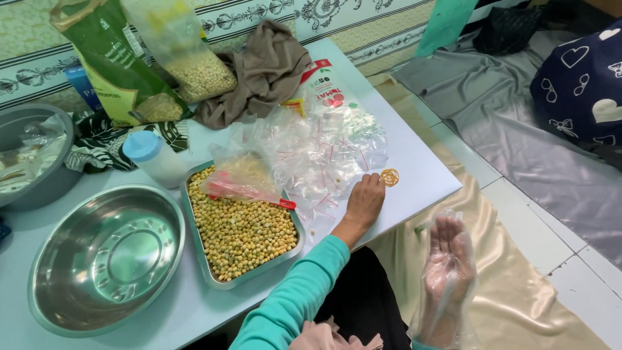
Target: The person puts on disposable gloves, scoops yellow split peas from a tray into a metal bowl, adds water from a squeeze bottle, and mixes the peas by hand. The person then picks up individual peas to inspect them.
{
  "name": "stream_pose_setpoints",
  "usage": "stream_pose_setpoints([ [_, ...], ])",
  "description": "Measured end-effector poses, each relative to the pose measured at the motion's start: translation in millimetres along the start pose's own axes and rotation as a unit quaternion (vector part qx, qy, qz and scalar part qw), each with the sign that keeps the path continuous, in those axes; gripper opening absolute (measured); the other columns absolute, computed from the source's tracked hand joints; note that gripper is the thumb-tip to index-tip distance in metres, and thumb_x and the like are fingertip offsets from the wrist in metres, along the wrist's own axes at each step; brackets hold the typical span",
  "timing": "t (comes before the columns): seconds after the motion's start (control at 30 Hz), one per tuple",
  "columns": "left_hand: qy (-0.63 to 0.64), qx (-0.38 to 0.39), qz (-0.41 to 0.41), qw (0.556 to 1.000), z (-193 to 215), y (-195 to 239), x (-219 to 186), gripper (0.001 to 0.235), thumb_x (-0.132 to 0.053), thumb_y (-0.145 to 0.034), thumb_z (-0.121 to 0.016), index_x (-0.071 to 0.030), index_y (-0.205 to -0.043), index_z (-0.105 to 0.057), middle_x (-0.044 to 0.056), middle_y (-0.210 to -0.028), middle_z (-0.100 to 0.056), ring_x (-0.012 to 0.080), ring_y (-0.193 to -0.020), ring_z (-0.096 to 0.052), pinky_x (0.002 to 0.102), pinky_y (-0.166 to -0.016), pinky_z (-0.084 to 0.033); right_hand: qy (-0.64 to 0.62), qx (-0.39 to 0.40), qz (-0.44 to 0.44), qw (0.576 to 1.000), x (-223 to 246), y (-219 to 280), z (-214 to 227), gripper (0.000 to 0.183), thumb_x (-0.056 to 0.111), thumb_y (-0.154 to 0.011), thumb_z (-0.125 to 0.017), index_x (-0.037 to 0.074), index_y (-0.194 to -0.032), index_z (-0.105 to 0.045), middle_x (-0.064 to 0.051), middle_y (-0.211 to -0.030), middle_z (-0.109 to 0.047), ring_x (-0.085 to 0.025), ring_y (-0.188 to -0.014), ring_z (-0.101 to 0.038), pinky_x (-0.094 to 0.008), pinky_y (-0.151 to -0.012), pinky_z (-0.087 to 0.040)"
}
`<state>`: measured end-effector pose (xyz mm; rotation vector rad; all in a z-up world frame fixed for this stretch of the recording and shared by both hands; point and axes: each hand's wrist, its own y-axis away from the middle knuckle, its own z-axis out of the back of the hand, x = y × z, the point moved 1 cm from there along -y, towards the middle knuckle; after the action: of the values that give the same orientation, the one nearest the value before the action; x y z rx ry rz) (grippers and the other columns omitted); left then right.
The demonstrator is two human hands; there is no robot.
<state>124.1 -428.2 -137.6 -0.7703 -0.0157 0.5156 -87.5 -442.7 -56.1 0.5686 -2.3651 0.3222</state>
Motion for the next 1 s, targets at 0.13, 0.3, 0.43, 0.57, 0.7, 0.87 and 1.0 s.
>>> stream_pose_setpoints([
  [0.13, 0.227, 0.004, 0.05, 0.972, 51, -6, -2, 0.01, -0.001, -0.079, -0.071, -0.002, -0.086, -0.064, 0.011, -0.11, -0.059, 0.0274, -0.095, -0.057, 0.036, -0.084, -0.053, 0.034, -0.03, -0.013, 0.999, -6, 0, -6, 0.034, 0.007, -0.1, -0.059, -0.007, -0.13, -0.062, -0.016, -0.118, -0.07, -0.022, -0.113, -0.069, -0.031, -0.107, -0.056],
  [0.3, 0.531, 0.164, 0.229, 0.799, 138, -5, -6, 0.009, -0.011, -0.082, -0.071, -0.003, -0.08, -0.067, 0.003, -0.074, -0.066, 0.011, -0.069, -0.056, 0.023, -0.063, -0.05, 0.133, -0.019, -0.028, 0.99, -12, 6, -35, 0.032, 0.003, -0.094, -0.063, -0.009, -0.124, -0.064, -0.019, -0.124, -0.068, -0.02, -0.106, -0.067, -0.026, -0.098, -0.055],
  [0.43, 0.576, 0.191, 0.236, 0.759, 175, 14, -6, 0.012, -0.013, -0.084, -0.071, -0.001, -0.083, -0.07, 0.002, -0.074, -0.066, 0.0106, -0.07, -0.057, 0.023, -0.069, -0.05, 0.272, 0.032, -0.047, 0.961, -18, 16, -59, 0.033, 0.003, -0.089, -0.066, -0.002, -0.122, -0.069, -0.013, -0.122, -0.071, -0.02, -0.115, -0.064, -0.029, -0.105, -0.05],
  [0.57, 0.615, 0.173, 0.252, 0.727, 191, 30, 6, 0.012, -0.015, -0.086, -0.076, -0.004, -0.086, -0.072, 0.003, -0.075, -0.067, 0.0094, -0.071, -0.059, 0.022, -0.066, -0.05, 0.296, 0.15, -0.024, 0.943, -29, 19, -65, 0.015, 0.003, -0.086, -0.073, -0.004, -0.099, -0.074, -0.023, -0.128, -0.067, -0.029, -0.123, -0.063, -0.039, -0.107, -0.051],
  [0.7, 0.752, 0.147, 0.296, 0.571, 203, 50, 23, 0.007, -0.012, -0.089, -0.071, -0.005, -0.089, -0.071, 0.004, -0.092, -0.071, 0.0107, -0.086, -0.059, 0.023, -0.083, -0.047, 0.291, 0.28, 0.012, 0.915, -44, 29, -68, 0.009, 0.004, -0.089, -0.068, 0.002, -0.096, -0.073, -0.021, -0.136, -0.061, -0.03, -0.122, -0.063, -0.042, -0.106, -0.053],
  [0.87, 0.855, 0.089, 0.288, 0.423, 255, 66, 40, 0.02, -0.015, -0.095, -0.053, -0.004, -0.082, -0.063, 0.009, -0.079, -0.062, 0.019, -0.087, -0.061, 0.029, -0.089, -0.045, 0.368, 0.276, 0.095, 0.883, -44, 68, -120, 0.007, 0.009, -0.089, -0.066, 0.003, -0.091, -0.069, -0.019, -0.132, -0.064, -0.029, -0.12, -0.065, -0.041, -0.104, -0.053],
  [1.0, 0.876, 0.061, 0.243, 0.411, 283, 81, 57, 0.039, -0.003, -0.088, -0.043, 0.011, -0.113, -0.07, 0.012, -0.072, -0.068, 0.0151, -0.063, -0.06, 0.026, -0.07, -0.052, 0.363, 0.29, 0.078, 0.882, -49, 91, -147, 0.008, 0.009, -0.09, -0.066, 0.002, -0.091, -0.069, -0.018, -0.13, -0.066, -0.027, -0.122, -0.064, -0.04, -0.103, -0.054],
])
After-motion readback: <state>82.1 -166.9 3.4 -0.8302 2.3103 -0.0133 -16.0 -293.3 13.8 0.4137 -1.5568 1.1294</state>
